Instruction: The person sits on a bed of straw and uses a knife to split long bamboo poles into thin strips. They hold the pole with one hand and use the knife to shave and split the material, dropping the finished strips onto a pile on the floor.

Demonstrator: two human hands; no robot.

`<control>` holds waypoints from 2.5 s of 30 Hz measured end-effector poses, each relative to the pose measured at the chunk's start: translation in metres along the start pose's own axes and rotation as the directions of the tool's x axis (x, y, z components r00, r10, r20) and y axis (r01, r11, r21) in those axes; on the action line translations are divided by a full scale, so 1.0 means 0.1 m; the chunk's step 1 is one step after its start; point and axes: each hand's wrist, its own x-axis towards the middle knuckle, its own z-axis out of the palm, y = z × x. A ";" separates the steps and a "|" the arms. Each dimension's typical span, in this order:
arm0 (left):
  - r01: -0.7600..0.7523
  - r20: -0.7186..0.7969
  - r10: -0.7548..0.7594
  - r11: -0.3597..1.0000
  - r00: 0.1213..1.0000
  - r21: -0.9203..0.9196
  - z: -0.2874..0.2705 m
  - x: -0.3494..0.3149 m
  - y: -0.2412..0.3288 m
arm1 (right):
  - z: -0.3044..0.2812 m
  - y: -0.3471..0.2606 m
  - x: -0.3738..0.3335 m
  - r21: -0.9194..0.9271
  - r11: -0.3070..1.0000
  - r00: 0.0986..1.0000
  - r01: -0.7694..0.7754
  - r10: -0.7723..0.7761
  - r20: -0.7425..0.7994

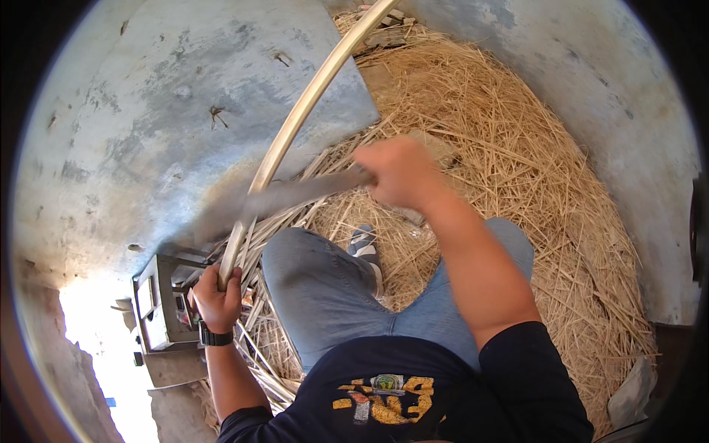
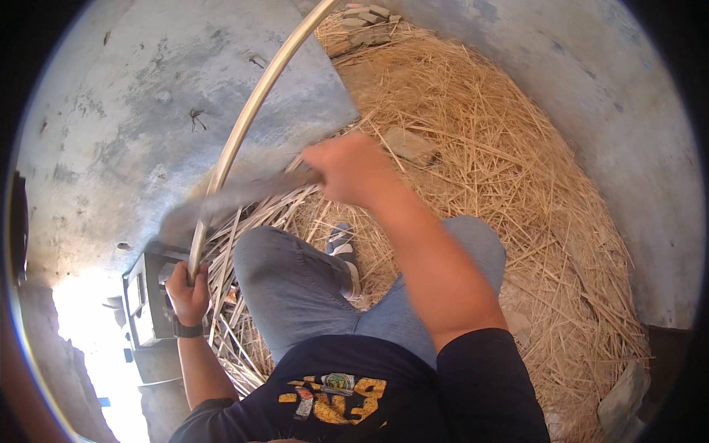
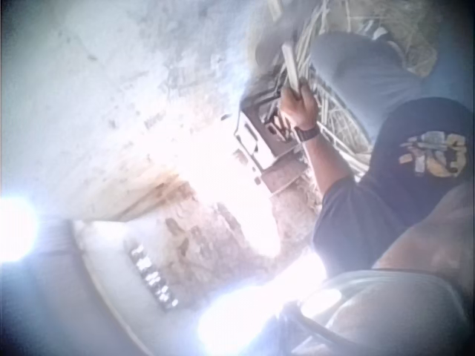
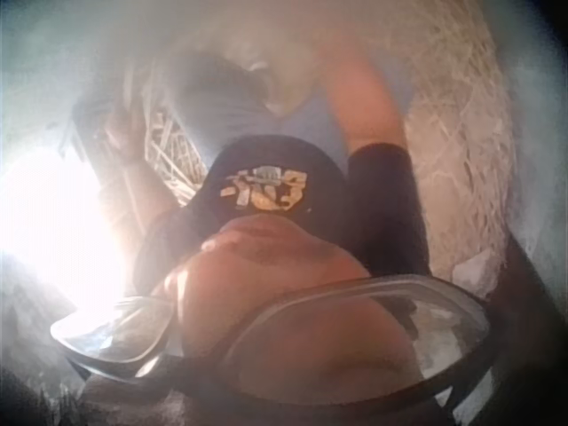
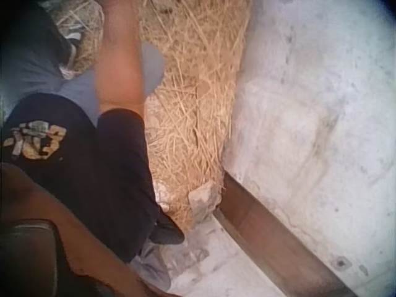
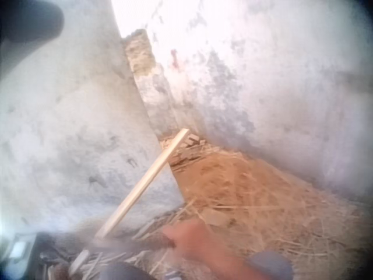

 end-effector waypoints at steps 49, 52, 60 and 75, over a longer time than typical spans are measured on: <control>-0.109 -0.072 0.137 0.946 0.988 0.306 0.21 0.28 0.36 | -0.07 0.11 0.02 0.167 0.917 0.920 -0.361 0.321 0.224; -0.110 -0.068 0.135 0.952 0.989 0.286 0.23 0.31 0.36 | -0.02 0.02 0.00 0.141 0.940 0.944 -0.312 0.289 0.158; -0.208 -0.035 0.238 0.903 0.971 0.375 0.12 0.23 0.26 | 0.03 -0.06 0.02 0.110 0.968 0.948 -0.225 0.192 0.253; -0.259 -0.063 0.315 0.865 0.947 0.429 0.01 0.03 -0.08 | -0.05 0.16 0.02 0.119 0.938 0.937 -0.325 0.303 0.173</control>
